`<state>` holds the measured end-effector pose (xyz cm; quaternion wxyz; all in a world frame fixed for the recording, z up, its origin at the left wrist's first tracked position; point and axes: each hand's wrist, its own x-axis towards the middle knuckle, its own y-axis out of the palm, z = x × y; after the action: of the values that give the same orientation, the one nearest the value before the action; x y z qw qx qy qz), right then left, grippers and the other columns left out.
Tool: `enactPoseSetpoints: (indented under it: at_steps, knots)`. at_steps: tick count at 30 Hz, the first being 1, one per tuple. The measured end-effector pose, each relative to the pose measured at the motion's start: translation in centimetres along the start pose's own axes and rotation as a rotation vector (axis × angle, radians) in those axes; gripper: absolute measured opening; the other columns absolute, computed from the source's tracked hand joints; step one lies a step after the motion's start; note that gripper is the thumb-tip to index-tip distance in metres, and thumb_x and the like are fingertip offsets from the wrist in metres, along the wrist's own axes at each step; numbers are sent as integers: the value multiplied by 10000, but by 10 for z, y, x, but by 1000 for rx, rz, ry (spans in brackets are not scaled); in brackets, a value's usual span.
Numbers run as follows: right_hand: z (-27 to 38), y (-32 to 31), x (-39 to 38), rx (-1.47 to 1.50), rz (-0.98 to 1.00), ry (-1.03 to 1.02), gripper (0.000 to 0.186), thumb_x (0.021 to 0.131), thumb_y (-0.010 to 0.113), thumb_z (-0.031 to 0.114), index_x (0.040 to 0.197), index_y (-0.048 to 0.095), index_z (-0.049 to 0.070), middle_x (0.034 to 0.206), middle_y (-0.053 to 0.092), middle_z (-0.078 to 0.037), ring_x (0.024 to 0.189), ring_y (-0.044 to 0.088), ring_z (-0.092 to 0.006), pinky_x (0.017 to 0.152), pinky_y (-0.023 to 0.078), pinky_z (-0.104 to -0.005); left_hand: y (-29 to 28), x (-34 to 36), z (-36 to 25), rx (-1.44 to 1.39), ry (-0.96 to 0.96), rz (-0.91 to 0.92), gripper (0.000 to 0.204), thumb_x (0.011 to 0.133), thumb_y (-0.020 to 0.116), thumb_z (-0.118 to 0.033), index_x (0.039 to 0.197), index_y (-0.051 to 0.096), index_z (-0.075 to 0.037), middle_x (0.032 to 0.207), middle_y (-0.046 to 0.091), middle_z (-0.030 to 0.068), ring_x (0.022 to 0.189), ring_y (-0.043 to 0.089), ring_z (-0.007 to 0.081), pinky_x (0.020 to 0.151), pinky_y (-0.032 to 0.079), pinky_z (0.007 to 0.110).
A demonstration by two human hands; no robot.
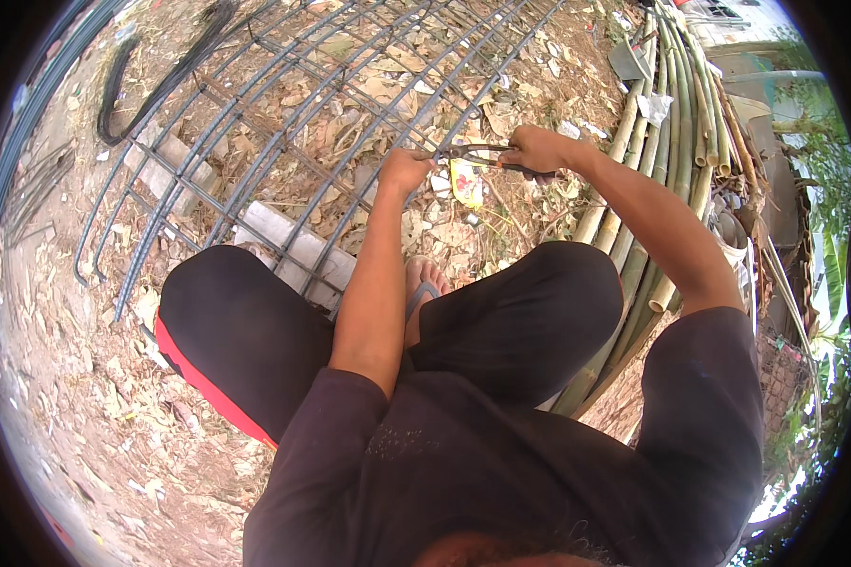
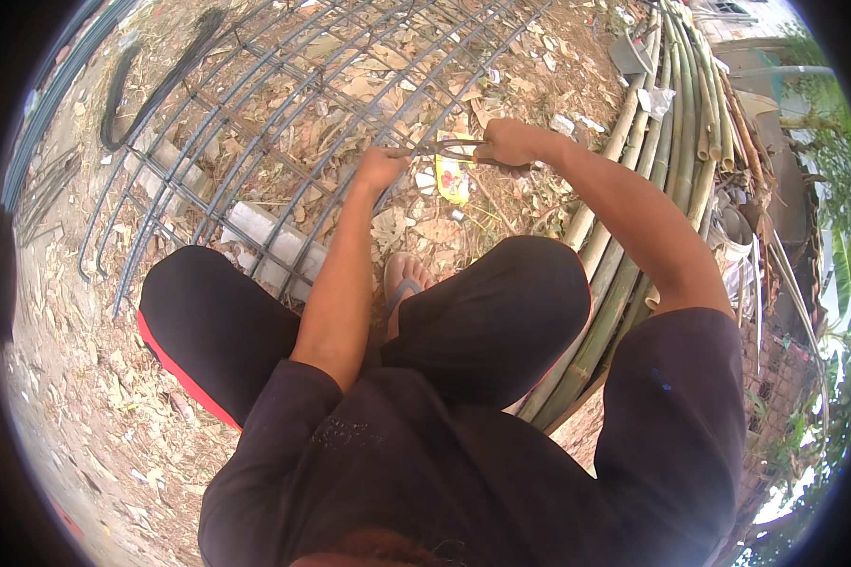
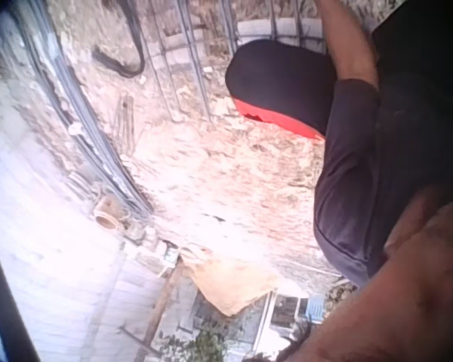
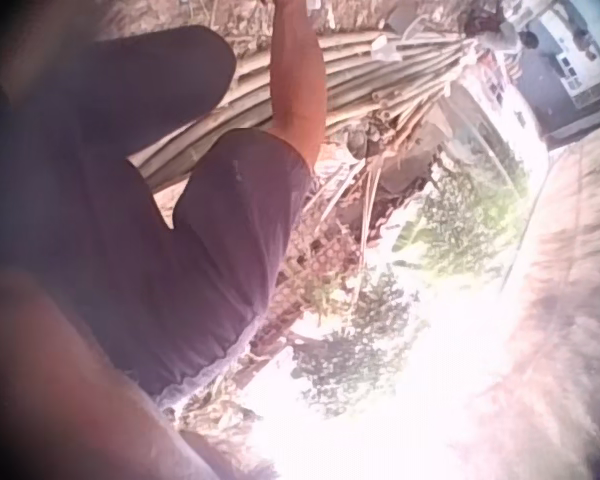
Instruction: The person ties together intersections of a rebar grid using wire and pliers while squatting on the ground.
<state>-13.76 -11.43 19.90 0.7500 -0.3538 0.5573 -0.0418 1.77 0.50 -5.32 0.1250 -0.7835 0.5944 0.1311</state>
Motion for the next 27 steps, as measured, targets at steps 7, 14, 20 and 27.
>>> enactPoseSetpoints:
  at_steps: [7, 14, 20, 27]
  knots:
    - [-4, 28, -12, -660, -239, -42, 388, 946, 683, 334, 1094, 639, -23, 1004, 726, -203, 930, 734, -279, 703, 605, -375, 1, -13, -13, 21, 48, -32, 318, 820, 800, -236, 1086, 799, -61, 1055, 774, 176, 972, 744, 286, 889, 545, 368]
    - [-52, 56, 10, -232, -302, -203, 275, 971, 569, 259, 1005, 673, 7, 816, 706, -148, 738, 702, -296, 696, 578, -442, -3, -22, -32, -41, 50, 16, 349, 823, 787, -186, 1113, 775, 7, 1033, 771, 217, 965, 740, 255, 872, 542, 332]
    - [-52, 180, 5, 1430, -41, -122, 398, 994, 684, 393, 1151, 630, 31, 818, 679, -63, 669, 664, -125, 556, 524, -253, -13, -39, -61, 209, 31, -84, 356, 842, 773, -226, 1117, 774, 0, 1045, 764, 224, 979, 744, 306, 885, 551, 382]
    - [-32, 127, -19, 277, -594, -137, 655, 753, 863, 273, 1253, 542, -2, 926, 693, -256, 894, 693, -431, 794, 542, -480, -25, -45, -75, 384, 97, -93, 352, 860, 759, -260, 1139, 775, -46, 981, 763, 219, 932, 739, 363, 864, 558, 420]
